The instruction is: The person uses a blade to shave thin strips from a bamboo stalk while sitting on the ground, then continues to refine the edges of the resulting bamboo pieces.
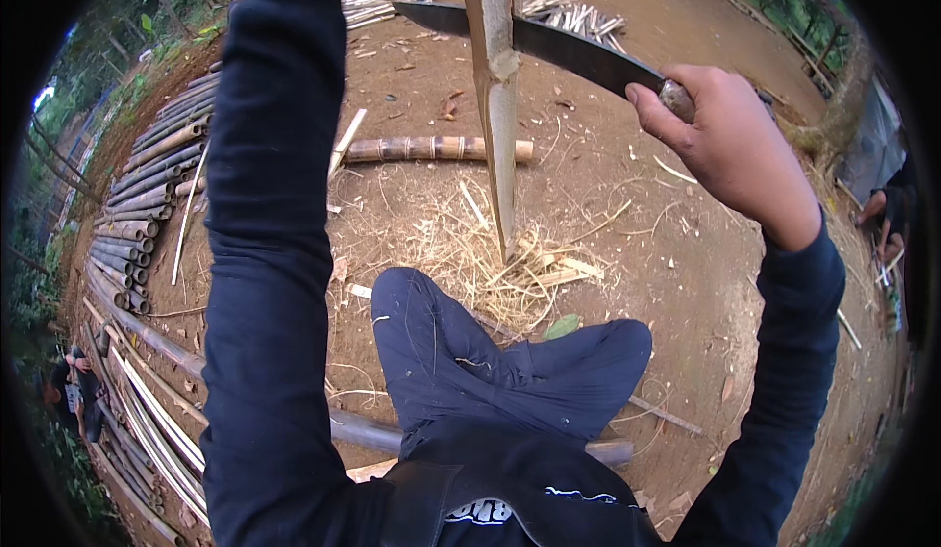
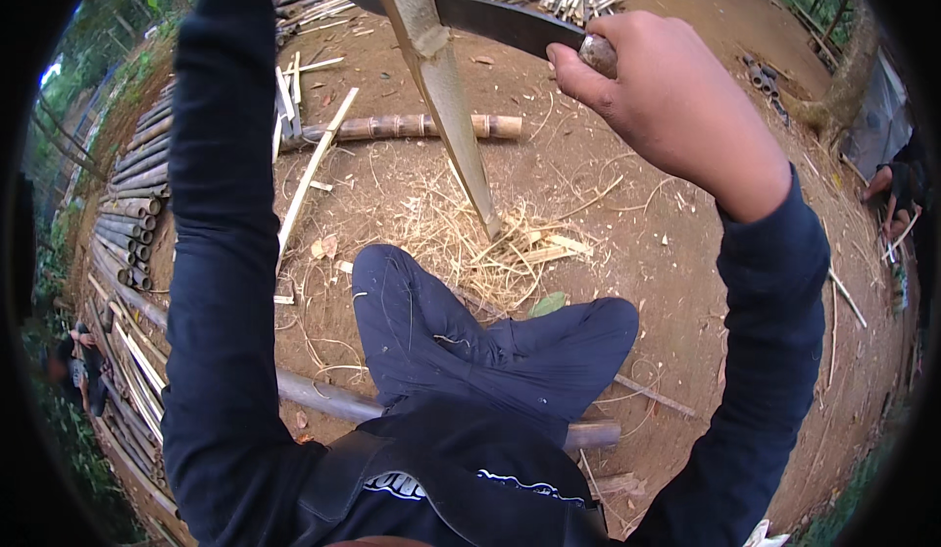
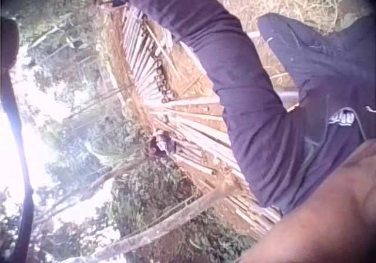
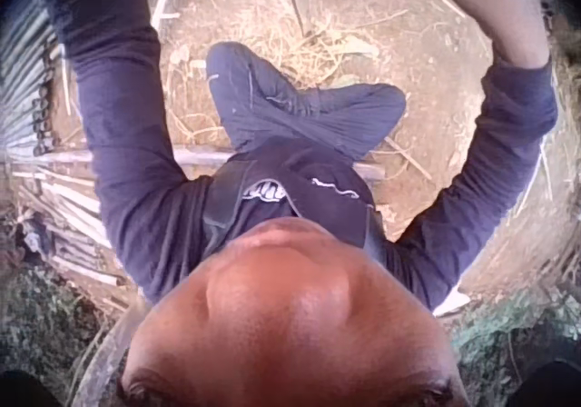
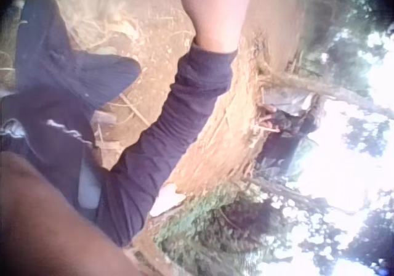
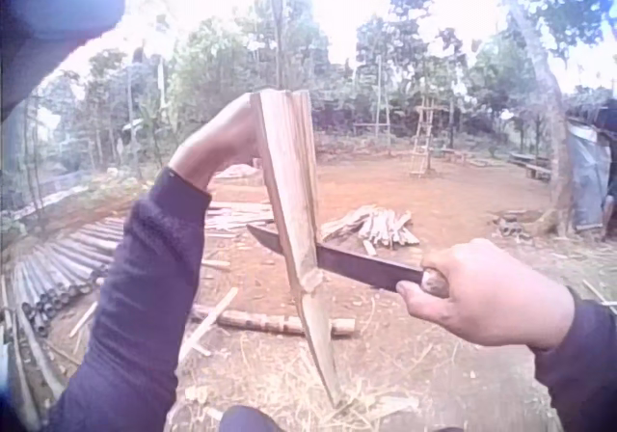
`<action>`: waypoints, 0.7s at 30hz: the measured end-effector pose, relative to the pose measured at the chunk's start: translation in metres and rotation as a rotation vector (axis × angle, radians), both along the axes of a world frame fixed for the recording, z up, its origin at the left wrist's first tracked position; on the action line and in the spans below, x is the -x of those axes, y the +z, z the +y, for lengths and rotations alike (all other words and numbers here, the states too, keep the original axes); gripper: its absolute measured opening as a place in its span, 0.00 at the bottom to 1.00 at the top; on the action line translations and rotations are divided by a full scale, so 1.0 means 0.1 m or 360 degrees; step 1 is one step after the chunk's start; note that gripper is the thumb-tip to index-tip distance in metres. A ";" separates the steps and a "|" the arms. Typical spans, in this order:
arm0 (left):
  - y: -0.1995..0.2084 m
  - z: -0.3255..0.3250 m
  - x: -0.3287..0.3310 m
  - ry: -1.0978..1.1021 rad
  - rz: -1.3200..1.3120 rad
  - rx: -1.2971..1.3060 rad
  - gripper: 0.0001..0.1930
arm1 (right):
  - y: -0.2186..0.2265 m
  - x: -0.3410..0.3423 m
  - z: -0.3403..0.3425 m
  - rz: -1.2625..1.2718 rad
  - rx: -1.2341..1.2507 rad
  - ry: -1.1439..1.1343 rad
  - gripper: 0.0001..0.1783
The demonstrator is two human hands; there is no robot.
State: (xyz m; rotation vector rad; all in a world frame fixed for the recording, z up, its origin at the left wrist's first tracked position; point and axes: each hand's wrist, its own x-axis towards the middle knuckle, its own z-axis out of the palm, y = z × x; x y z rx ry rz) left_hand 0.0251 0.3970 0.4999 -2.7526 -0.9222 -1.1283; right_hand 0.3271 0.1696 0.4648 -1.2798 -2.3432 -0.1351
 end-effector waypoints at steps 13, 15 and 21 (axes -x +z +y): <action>-1.22 0.47 -0.11 0.0131 -0.0235 0.0158 0.17 | -0.48 0.02 0.41 0.0214 0.0051 0.0079 0.22; -1.87 0.64 -0.12 0.0105 -0.0380 0.0270 0.18 | -0.72 0.09 0.52 0.0019 0.0241 -0.0061 0.22; -2.25 0.58 -0.21 0.0490 0.0022 0.0218 0.20 | -1.19 -0.01 0.87 0.0028 0.0331 -0.0003 0.23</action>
